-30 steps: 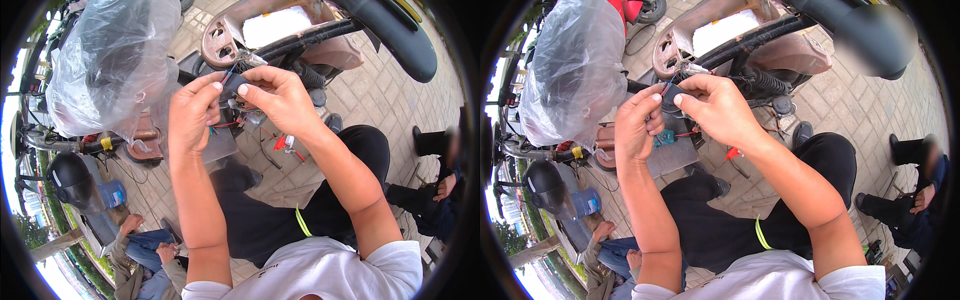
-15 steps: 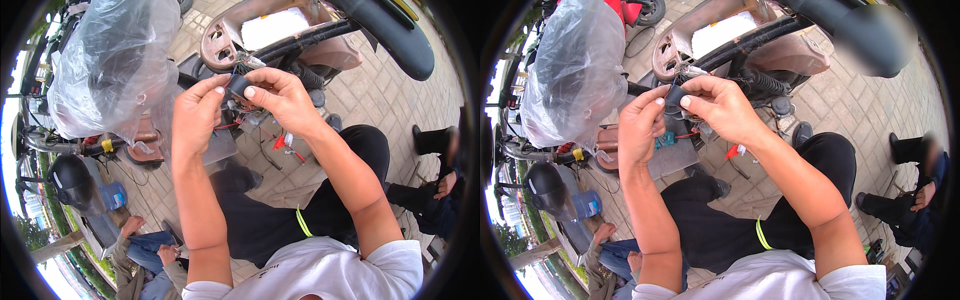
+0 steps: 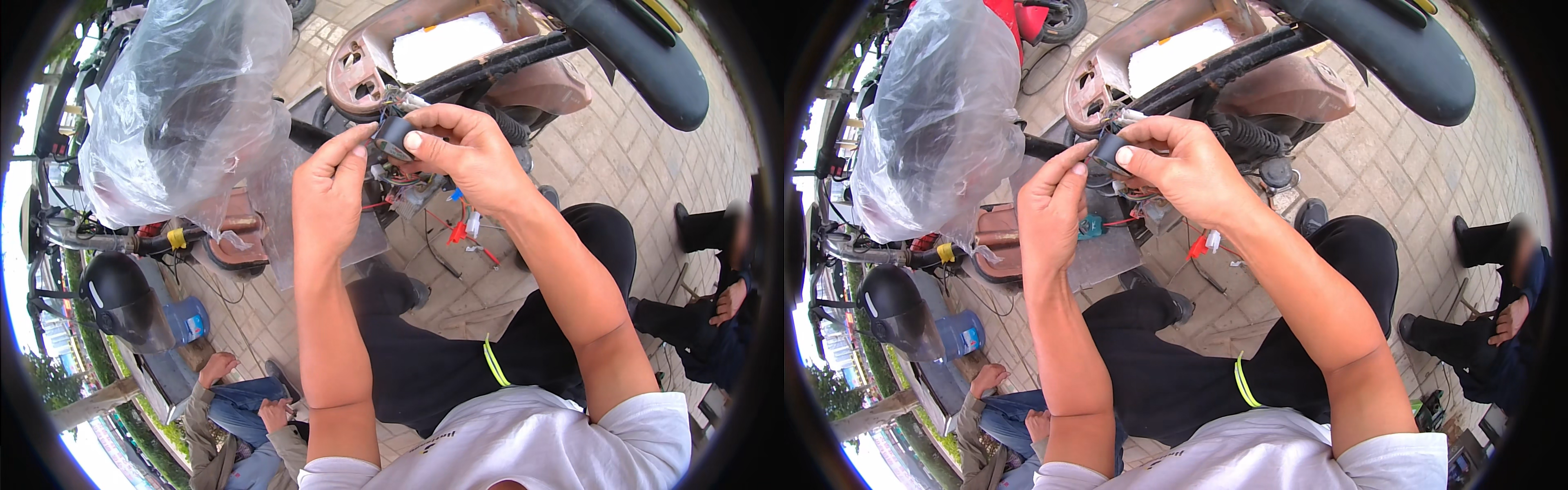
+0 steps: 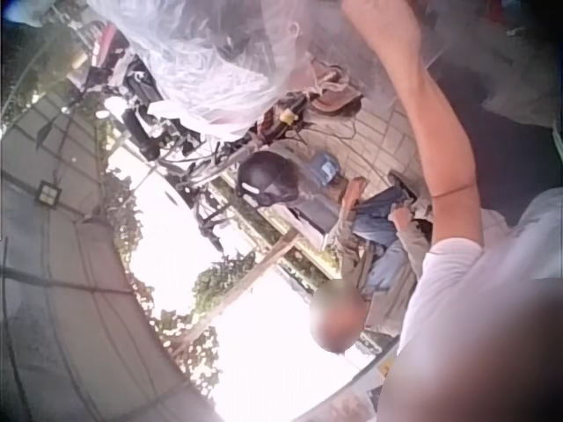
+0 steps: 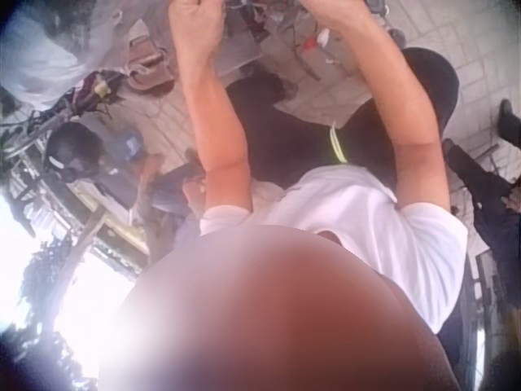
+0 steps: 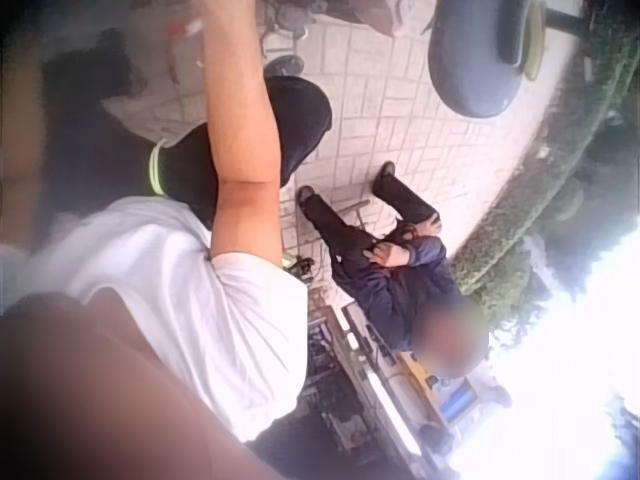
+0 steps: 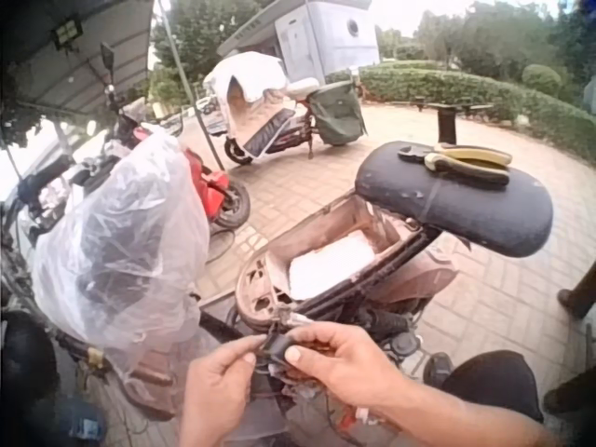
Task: The person repairs the electrical wiring of a scooter by stripping wire insulation, twisting wires together, and wrapping connections with electrical tape. They use pliers and electrical tape to secure the connections.
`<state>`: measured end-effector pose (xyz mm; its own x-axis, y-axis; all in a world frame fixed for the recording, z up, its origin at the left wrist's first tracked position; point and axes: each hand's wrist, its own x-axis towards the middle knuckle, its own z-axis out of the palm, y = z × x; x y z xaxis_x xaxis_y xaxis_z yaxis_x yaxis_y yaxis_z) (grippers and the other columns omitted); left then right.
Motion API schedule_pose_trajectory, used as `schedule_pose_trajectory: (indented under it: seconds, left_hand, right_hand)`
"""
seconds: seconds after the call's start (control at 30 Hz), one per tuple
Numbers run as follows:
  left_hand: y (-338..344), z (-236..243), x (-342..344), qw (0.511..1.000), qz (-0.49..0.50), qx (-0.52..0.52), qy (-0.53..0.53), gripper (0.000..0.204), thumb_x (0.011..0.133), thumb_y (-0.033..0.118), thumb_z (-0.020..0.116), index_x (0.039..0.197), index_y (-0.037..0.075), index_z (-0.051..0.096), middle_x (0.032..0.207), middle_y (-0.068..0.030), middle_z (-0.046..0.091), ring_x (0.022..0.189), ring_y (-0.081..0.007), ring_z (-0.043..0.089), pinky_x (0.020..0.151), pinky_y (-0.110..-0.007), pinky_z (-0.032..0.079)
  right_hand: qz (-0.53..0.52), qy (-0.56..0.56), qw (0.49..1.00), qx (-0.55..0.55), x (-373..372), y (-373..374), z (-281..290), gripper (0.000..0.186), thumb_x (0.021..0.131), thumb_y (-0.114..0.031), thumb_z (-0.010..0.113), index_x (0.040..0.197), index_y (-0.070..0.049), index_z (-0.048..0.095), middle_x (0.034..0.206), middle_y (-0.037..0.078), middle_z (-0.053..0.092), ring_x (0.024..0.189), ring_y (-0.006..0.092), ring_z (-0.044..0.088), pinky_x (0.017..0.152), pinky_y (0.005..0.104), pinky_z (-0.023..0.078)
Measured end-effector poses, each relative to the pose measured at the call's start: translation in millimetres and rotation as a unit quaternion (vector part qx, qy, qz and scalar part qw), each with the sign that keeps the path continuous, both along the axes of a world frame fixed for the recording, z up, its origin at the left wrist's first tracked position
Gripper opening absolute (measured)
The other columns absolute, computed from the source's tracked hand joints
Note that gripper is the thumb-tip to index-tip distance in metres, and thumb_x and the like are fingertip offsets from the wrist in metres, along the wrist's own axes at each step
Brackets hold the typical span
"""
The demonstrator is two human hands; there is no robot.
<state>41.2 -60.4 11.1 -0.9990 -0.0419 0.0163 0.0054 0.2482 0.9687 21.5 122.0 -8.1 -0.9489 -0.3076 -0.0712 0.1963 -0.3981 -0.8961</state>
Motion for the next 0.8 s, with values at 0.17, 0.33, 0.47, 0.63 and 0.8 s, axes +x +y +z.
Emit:
schedule_pose_trajectory:
  seconds: [0.17, 0.33, 0.47, 0.63, 0.8]
  left_hand:
    - [2.6, 3.6, 1.9, 0.999, 0.006, -0.028, 0.019, 0.024, 0.099, 0.008, 0.058, 0.118, 0.000, 0.070, 0.096, -0.0026, 0.068, 0.086, -0.0074, 0.057, 0.076, -0.024, 0.046]
    - [7.7, 5.1, 6.3, 0.994, 0.028, -0.088, 0.062, 0.020, 0.097, 0.008, 0.060, 0.112, -0.001, 0.070, 0.094, -0.0050, 0.073, 0.084, -0.0091, 0.061, 0.075, -0.027, 0.050]
    - [12.3, 2.8, 9.2, 0.988, 0.052, -0.114, 0.089, 0.012, 0.092, 0.006, 0.064, 0.101, -0.001, 0.068, 0.085, -0.0071, 0.073, 0.075, -0.0092, 0.059, 0.068, -0.029, 0.050]
    - [18.5, 9.9, 10.4, 0.980, 0.048, -0.166, 0.095, 0.007, 0.089, 0.005, 0.067, 0.092, -0.001, 0.064, 0.084, -0.0067, 0.067, 0.077, -0.0143, 0.059, 0.071, -0.028, 0.048]
    - [15.9, 10.9, 5.9, 0.922, 0.065, -0.290, 0.247, 0.010, 0.089, 0.007, 0.068, 0.092, -0.001, 0.063, 0.096, -0.0119, 0.068, 0.090, -0.0242, 0.064, 0.080, -0.033, 0.050]
  right_hand:
    - [-0.009, -0.009, 1.000, 0.025, 0.0, 5.4, 7.6, 0.031, 0.093, -0.011, 0.069, 0.119, 0.006, 0.063, 0.095, 0.009, 0.070, 0.080, 0.0117, 0.066, 0.073, 0.0260, 0.056]
    - [-0.025, 0.032, 0.999, -0.028, 1.3, 7.9, 18.6, 0.046, 0.086, -0.005, 0.072, 0.127, 0.010, 0.057, 0.094, 0.011, 0.068, 0.076, 0.0126, 0.064, 0.070, 0.0263, 0.055]
    - [-0.042, 0.084, 0.995, 0.022, -10.7, 3.3, 33.2, 0.049, 0.081, -0.002, 0.069, 0.127, 0.012, 0.056, 0.100, 0.015, 0.070, 0.080, 0.0158, 0.066, 0.073, 0.0294, 0.055]
    - [-0.031, 0.205, 0.968, 0.143, -25.6, -9.8, 35.3, 0.040, 0.084, -0.007, 0.067, 0.120, 0.010, 0.063, 0.094, 0.017, 0.073, 0.082, 0.0180, 0.069, 0.077, 0.0336, 0.055]
    - [-0.154, 0.215, 0.955, 0.133, -11.4, -11.7, 33.6, 0.027, 0.087, -0.007, 0.065, 0.109, 0.008, 0.067, 0.088, 0.016, 0.073, 0.079, 0.0172, 0.069, 0.073, 0.0313, 0.055]
